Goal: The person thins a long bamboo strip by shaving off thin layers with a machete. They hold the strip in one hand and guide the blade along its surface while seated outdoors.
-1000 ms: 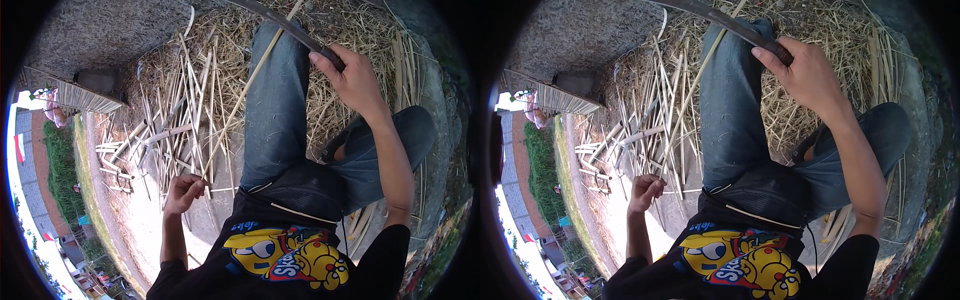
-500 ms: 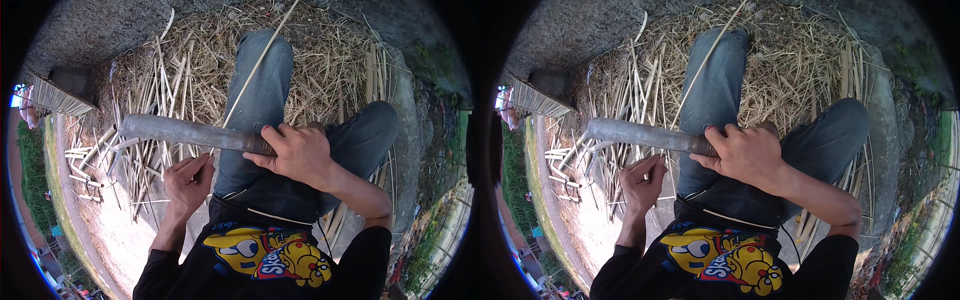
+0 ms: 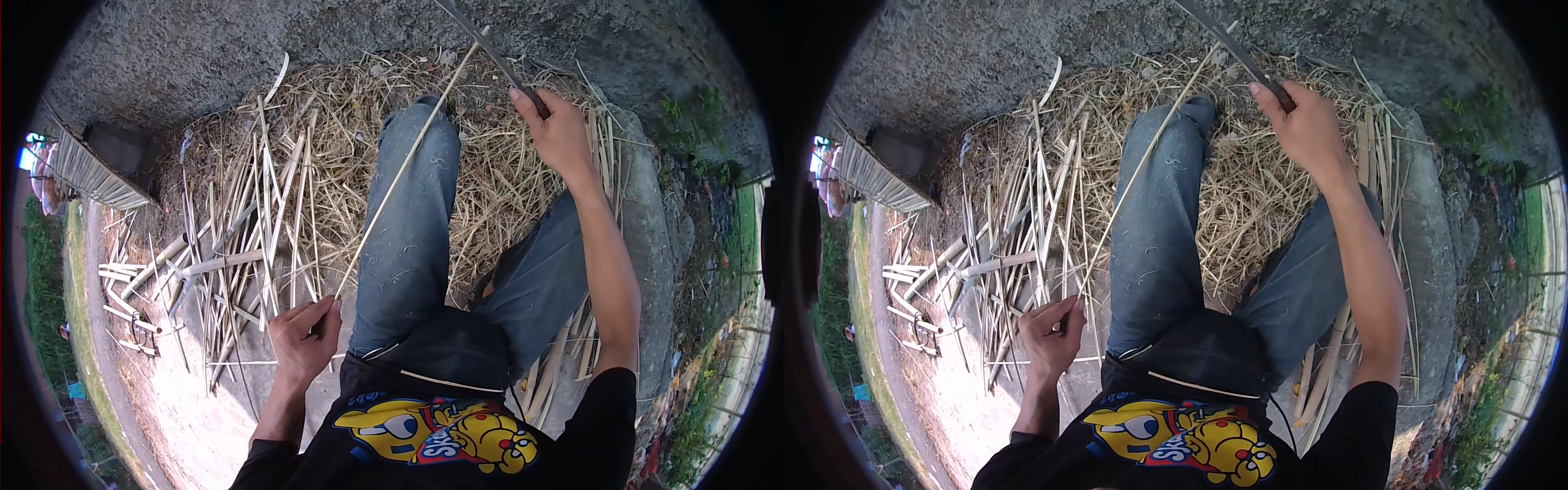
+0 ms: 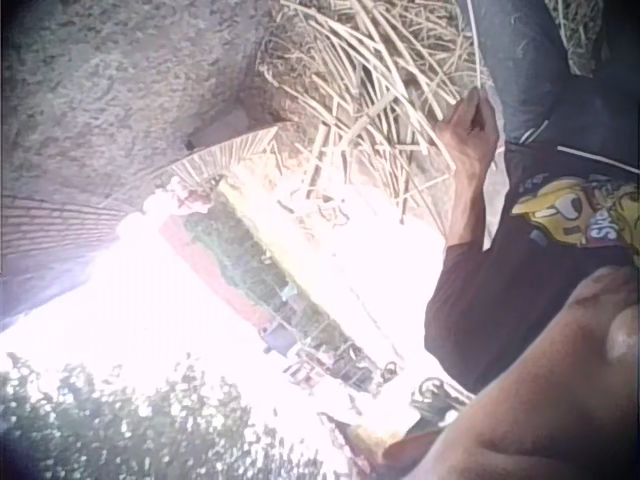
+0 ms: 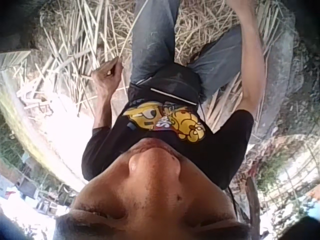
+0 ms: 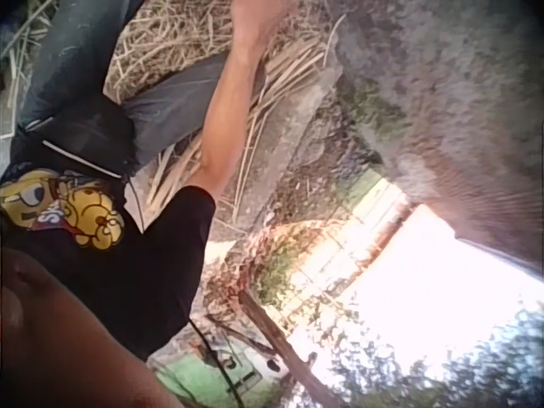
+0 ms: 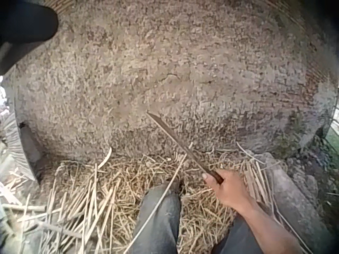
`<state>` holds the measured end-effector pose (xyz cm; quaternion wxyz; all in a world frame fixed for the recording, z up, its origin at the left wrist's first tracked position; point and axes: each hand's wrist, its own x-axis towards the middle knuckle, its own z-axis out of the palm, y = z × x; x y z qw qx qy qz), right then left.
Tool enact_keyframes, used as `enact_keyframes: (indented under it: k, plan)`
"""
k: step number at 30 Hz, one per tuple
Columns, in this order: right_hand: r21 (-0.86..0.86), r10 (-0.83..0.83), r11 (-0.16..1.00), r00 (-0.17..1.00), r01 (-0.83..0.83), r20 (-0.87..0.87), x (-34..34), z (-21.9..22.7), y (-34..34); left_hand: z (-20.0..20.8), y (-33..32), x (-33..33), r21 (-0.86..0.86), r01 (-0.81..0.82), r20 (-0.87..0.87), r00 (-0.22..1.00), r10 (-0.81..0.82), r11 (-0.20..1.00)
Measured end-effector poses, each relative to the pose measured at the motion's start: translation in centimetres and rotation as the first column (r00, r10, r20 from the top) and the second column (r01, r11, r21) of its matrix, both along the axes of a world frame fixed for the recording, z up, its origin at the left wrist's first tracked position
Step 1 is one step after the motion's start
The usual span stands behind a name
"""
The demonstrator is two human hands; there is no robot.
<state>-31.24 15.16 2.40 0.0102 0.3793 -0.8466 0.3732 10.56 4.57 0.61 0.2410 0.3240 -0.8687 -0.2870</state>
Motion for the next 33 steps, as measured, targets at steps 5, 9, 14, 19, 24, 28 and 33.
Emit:
enact_keyframes:
  k: [5,9,14,19,24,28,33]
  plan:
    - [0.216,0.259,0.945,0.965,-0.246,-0.031,9.0,0.5,0.2,0.4,-0.2,-1.4,-0.066,0.058,0.026,0.998,-0.056,0.996]
    - [0.216,0.530,0.834,0.846,-0.508,-0.055,15.9,-1.1,1.8,0.6,-0.2,-2.7,-0.080,0.071,0.034,0.997,-0.068,0.994]
    - [0.256,0.547,0.832,0.804,-0.491,-0.235,17.0,-2.3,2.2,-0.7,-0.2,-2.1,-0.084,0.108,-0.036,0.993,-0.111,0.991]
    - [0.171,0.151,0.976,0.985,-0.136,-0.079,6.5,-1.4,-0.3,-0.7,0.2,0.7,-0.088,0.042,0.012,0.999,-0.041,0.995]
    - [-0.025,-0.081,0.997,0.994,0.079,-0.068,-1.5,-2.2,0.4,-1.2,-0.5,1.0,-0.063,0.061,0.039,0.998,-0.059,0.996]
    - [-0.087,0.018,0.996,1.000,-0.020,-0.025,2.6,-0.7,0.1,-1.5,-1.2,-0.3,0.215,0.029,-0.006,1.000,-0.029,0.976]
    - [0.127,0.301,0.943,0.951,-0.308,0.072,10.7,-1.2,0.1,-2.0,-1.8,-2.8,0.530,0.090,-0.128,0.991,-0.026,0.843]
